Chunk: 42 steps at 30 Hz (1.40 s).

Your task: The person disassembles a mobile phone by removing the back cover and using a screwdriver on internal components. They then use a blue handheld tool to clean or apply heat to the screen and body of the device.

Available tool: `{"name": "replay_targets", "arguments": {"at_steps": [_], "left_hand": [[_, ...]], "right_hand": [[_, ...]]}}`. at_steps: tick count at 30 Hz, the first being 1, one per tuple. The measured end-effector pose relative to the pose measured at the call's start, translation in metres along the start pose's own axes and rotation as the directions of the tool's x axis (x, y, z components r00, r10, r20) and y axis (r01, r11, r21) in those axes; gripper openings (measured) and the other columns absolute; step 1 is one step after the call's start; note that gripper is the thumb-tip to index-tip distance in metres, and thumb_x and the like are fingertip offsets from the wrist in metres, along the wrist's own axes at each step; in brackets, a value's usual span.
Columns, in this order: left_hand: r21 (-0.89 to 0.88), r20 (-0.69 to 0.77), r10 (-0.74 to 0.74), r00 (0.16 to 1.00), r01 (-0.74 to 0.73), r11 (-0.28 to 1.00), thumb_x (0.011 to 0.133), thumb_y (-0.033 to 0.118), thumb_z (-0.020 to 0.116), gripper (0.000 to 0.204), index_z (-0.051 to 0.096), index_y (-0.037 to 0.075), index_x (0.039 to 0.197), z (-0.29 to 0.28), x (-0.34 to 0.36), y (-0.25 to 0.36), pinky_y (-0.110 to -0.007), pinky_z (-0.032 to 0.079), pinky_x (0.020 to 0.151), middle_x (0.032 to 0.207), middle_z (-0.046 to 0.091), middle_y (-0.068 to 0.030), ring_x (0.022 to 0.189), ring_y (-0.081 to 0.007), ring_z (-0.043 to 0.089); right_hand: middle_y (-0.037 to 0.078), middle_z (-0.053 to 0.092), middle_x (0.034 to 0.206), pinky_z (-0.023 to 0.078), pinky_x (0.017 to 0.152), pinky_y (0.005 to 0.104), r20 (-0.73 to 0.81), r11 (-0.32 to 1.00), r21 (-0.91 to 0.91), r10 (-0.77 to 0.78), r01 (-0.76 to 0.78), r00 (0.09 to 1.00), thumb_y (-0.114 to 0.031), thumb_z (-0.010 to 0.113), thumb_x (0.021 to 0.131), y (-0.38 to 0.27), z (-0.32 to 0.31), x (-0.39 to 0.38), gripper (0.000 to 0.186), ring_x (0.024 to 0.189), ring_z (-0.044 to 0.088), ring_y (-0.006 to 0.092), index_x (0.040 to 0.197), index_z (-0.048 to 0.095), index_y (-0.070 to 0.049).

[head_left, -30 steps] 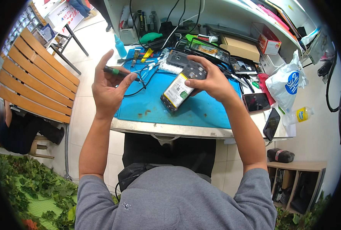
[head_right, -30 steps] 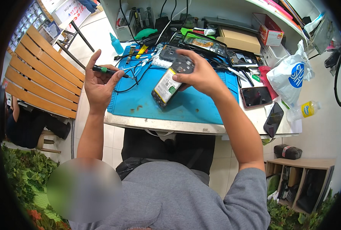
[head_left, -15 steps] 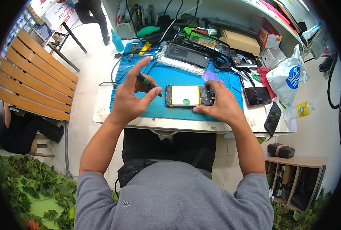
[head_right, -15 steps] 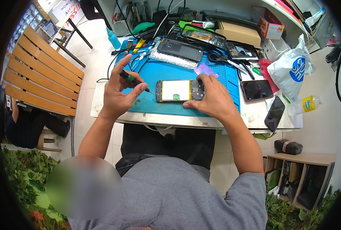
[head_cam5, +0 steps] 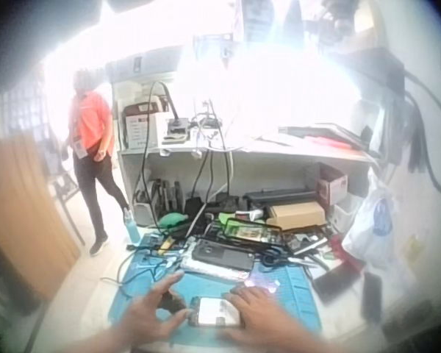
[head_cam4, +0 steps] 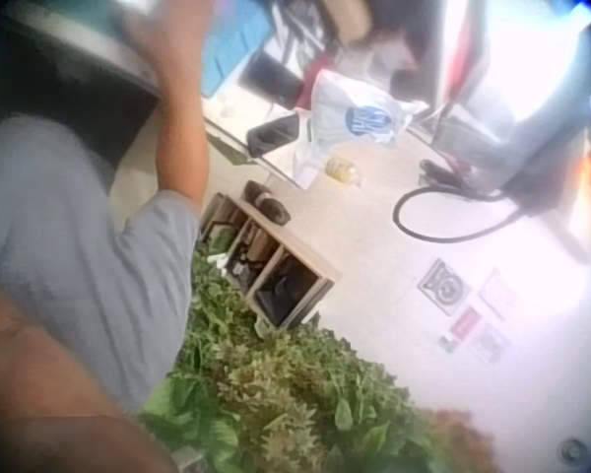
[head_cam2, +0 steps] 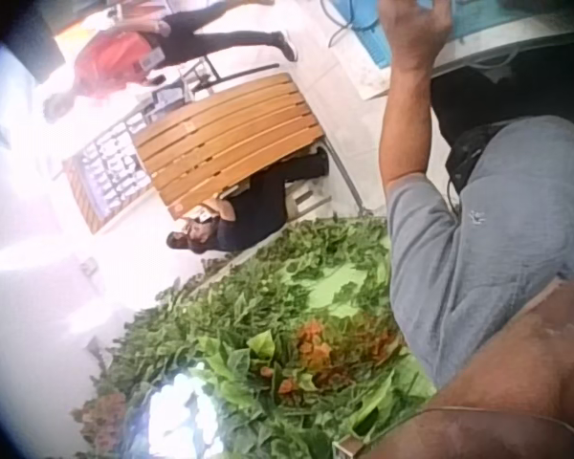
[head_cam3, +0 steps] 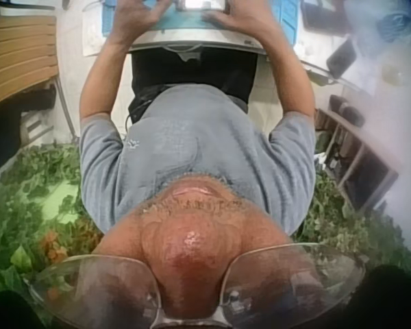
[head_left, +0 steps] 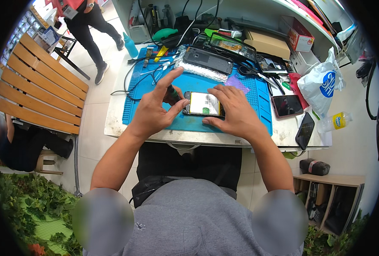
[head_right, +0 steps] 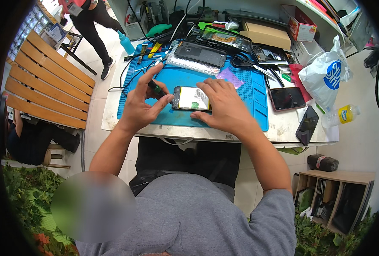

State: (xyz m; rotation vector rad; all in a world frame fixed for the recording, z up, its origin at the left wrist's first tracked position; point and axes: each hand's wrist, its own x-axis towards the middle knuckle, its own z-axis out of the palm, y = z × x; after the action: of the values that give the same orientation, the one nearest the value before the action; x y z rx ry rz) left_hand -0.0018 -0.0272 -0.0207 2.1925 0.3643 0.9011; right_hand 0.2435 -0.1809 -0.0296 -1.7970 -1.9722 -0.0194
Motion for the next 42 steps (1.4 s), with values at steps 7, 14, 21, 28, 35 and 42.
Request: {"name": "replay_targets", "arguments": {"at_steps": [7,14,21,28,35,42], "left_hand": [[0.022,-0.01,0.002,1.0,-0.002,1.0,0.096,0.01,0.091,0.088,0.044,0.011,0.17,0.001,-0.001,-0.003,-0.031,0.066,0.083,0.102,0.079,-0.0079,0.086,-0.0133,0.079],[0.032,-0.027,0.022,0.999,-0.021,0.999,0.095,0.008,0.092,0.087,0.045,0.01,0.169,0.002,0.0,-0.004,-0.031,0.066,0.083,0.102,0.079,-0.0075,0.087,-0.0132,0.08],[0.029,-0.022,0.018,1.0,-0.017,0.999,0.094,0.007,0.092,0.088,0.045,0.011,0.168,0.003,0.001,-0.004,-0.031,0.067,0.083,0.103,0.078,-0.0071,0.088,-0.0134,0.08],[0.045,-0.024,0.015,1.0,-0.014,0.999,0.094,0.006,0.092,0.089,0.045,0.012,0.169,0.002,0.002,-0.005,-0.031,0.067,0.081,0.103,0.078,-0.0074,0.088,-0.0129,0.079],[0.04,-0.021,0.006,1.0,-0.005,0.999,0.094,0.006,0.092,0.088,0.045,0.013,0.169,0.001,0.002,-0.003,-0.031,0.067,0.082,0.103,0.078,-0.0074,0.088,-0.0129,0.079],[-0.002,0.149,0.071,0.986,-0.071,0.997,0.096,-0.002,0.085,0.082,0.048,0.014,0.167,-0.008,0.01,0.004,-0.034,0.067,0.089,0.107,0.079,-0.0073,0.098,-0.018,0.079]], "right_hand": [[0.018,0.072,0.135,0.047,0.115,0.0502,0.009,0.997,0.072,0.004,-0.005,1.0,-0.038,0.093,0.087,-0.003,0.006,0.005,0.073,0.128,0.063,0.0375,0.144,0.067,-0.001],[0.016,0.073,0.131,0.049,0.111,0.0487,-0.018,0.997,0.074,0.004,-0.003,1.0,-0.037,0.094,0.086,-0.005,0.008,0.004,0.066,0.123,0.064,0.0366,0.135,0.072,0.001],[0.015,0.073,0.13,0.049,0.112,0.0486,-0.024,0.997,0.072,0.004,-0.002,1.0,-0.038,0.093,0.087,-0.004,0.009,0.003,0.064,0.124,0.064,0.0361,0.133,0.073,0.001],[0.015,0.072,0.133,0.048,0.115,0.0485,-0.007,0.997,0.068,0.033,-0.032,0.999,-0.041,0.092,0.088,-0.004,0.011,0.002,0.065,0.128,0.063,0.0358,0.134,0.073,0.001],[0.015,0.071,0.135,0.048,0.116,0.0486,-0.013,0.996,0.077,0.035,-0.034,0.999,-0.04,0.092,0.088,-0.004,0.013,0.001,0.064,0.129,0.062,0.0363,0.135,0.073,0.001],[0.016,0.07,0.137,0.045,0.119,0.0499,0.02,0.995,0.076,0.057,-0.058,0.998,-0.038,0.091,0.089,-0.009,0.009,0.0,0.063,0.131,0.061,0.0366,0.136,0.072,0.0]]}}
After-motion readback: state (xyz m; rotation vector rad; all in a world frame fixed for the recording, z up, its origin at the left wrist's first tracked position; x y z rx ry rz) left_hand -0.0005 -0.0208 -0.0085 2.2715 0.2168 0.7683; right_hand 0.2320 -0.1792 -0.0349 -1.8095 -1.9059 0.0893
